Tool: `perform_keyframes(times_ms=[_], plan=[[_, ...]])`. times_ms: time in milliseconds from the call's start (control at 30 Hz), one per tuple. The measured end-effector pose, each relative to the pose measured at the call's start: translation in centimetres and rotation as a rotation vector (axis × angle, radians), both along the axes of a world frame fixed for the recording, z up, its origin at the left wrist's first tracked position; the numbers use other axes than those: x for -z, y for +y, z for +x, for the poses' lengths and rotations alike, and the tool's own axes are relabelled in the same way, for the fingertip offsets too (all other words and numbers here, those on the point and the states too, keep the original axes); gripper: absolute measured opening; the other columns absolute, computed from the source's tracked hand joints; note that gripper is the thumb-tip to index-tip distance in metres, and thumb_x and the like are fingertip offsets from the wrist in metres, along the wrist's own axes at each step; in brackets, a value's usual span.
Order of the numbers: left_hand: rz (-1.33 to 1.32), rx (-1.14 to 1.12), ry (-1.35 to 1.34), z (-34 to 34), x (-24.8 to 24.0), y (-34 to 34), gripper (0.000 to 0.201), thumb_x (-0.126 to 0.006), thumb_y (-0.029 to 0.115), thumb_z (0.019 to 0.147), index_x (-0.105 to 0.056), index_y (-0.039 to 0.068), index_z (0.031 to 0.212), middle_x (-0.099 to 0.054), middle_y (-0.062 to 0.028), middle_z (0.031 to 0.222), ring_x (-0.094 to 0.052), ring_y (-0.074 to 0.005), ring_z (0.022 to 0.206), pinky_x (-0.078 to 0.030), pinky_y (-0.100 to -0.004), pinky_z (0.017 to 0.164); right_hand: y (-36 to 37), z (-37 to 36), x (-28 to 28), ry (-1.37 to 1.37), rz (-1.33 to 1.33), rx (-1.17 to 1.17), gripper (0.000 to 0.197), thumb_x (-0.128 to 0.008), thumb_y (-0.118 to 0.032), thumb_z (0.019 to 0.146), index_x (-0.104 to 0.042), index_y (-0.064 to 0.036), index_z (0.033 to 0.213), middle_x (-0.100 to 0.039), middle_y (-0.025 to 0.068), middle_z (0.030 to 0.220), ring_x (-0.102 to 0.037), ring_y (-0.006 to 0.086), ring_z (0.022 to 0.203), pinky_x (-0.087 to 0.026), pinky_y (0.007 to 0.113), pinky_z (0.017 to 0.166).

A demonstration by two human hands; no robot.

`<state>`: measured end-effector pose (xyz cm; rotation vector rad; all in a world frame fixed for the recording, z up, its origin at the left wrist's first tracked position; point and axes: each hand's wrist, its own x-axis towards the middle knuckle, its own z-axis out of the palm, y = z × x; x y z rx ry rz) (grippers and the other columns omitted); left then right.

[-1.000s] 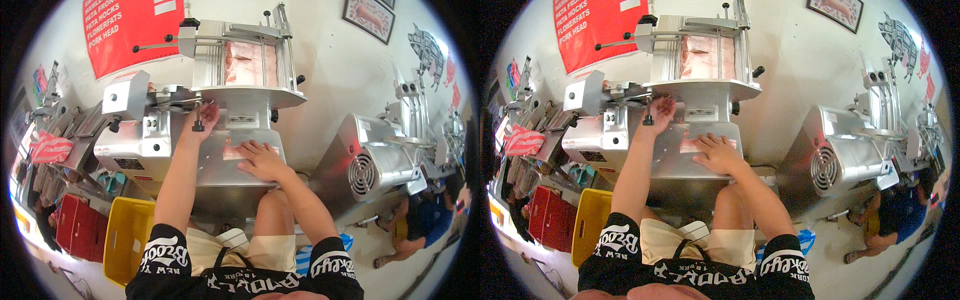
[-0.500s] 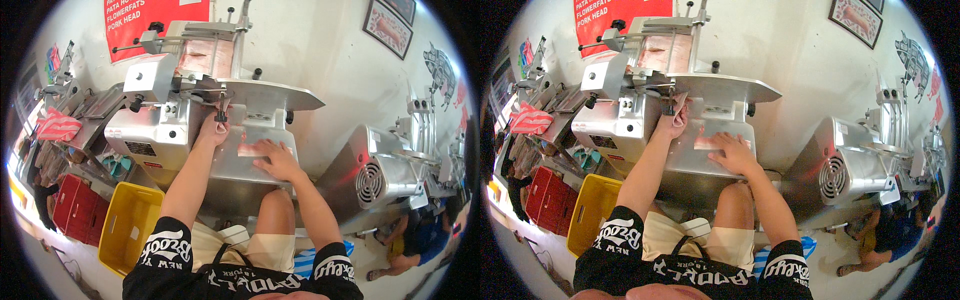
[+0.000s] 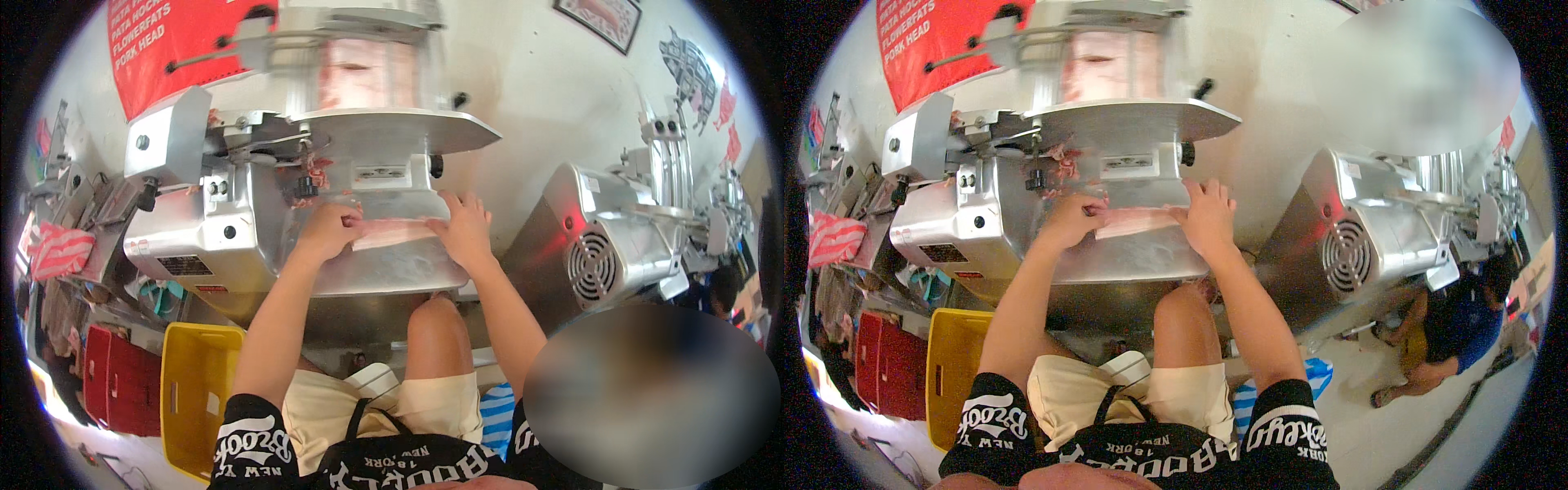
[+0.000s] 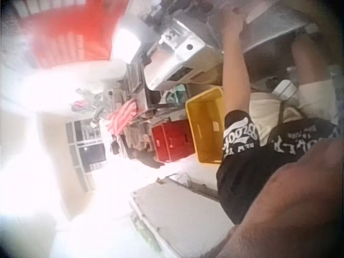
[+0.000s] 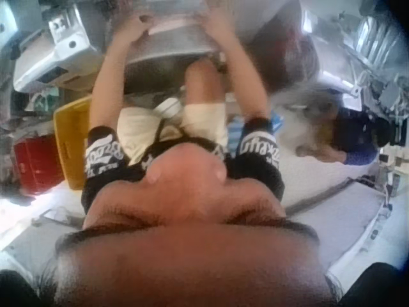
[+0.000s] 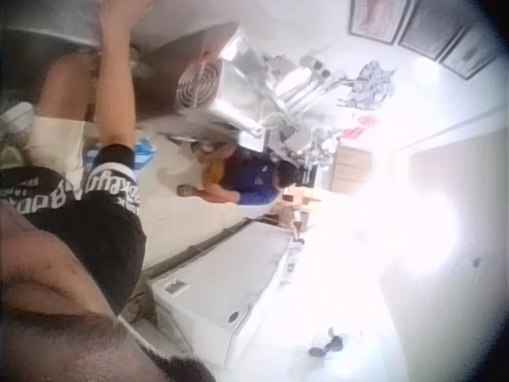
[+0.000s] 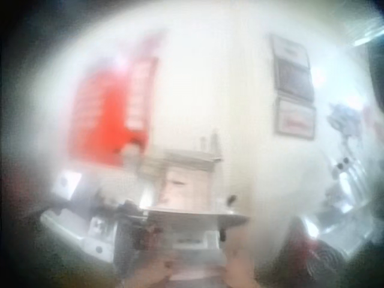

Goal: The person takes a slab of pork from a yellow bin and places it into a commercial slicer. They operate the slicer by hand to create thin slices, arranging the slices on the machine's tray and then placing them into a plastic bag.

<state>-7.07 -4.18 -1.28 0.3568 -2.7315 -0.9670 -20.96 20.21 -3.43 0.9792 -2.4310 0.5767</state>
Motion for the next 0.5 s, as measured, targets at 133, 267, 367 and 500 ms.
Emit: perform_keyframes(times_ms=[133, 267, 367, 500], plan=[[-0.270, -0.076, 0.340, 2.7, 2.3, -2.9, 0.027, -0.072, 0.018, 0.083, -0.073, 0.005, 0.106, -0.067, -0.0194, 0.117, -0.064, -0.0362, 0.109, -0.051, -0.0420, 0.094, -6.2, 3.1, -2.3, -0.176, -0.210, -0.381, 0.044, -0.066, -0.024, 0.092, -0.060, -0.0086, 0.132, -0.062, 0.0185, 0.125, -0.060, 0.0348, 0.110, -0.047, 0.048, 0.090], [-0.106, -0.202, 0.552, 5.5, 2.9, 0.0, 0.031, -0.064, 0.010, 0.085, -0.067, 0.003, 0.116, -0.063, -0.0228, 0.121, -0.060, -0.0412, 0.114, -0.047, -0.0462, 0.100, -16.6, 4.3, -5.4, -0.978, -0.708, -0.787, 0.032, -0.054, -0.027, 0.100, -0.062, -0.0078, 0.124, -0.065, 0.0112, 0.111, -0.059, 0.0271, 0.096, -0.049, 0.047, 0.090], [-0.094, -0.259, 0.619, 6.2, 3.0, -0.1, 0.036, -0.058, 0.004, 0.086, -0.063, 0.001, 0.121, -0.062, -0.0239, 0.121, -0.058, -0.0427, 0.116, -0.047, -0.0460, 0.102, -23.3, 0.4, -4.9, -1.694, -0.882, -0.845, 0.024, -0.054, -0.027, 0.099, -0.065, -0.0083, 0.109, -0.064, 0.0062, 0.092, -0.057, 0.0230, 0.085, -0.053, 0.049, 0.078], [-0.030, -0.206, 0.640, 6.7, 4.4, -1.3, 0.041, -0.055, 0.000, 0.082, -0.060, 0.001, 0.123, -0.061, -0.0246, 0.123, -0.058, -0.0420, 0.116, -0.045, -0.0466, 0.104, -25.7, 3.2, -5.6, -1.550, -0.813, -0.629, 0.021, -0.063, -0.018, 0.090, -0.065, -0.0034, 0.105, -0.069, 0.0122, 0.094, -0.064, 0.0250, 0.081, -0.053, 0.039, 0.078]])
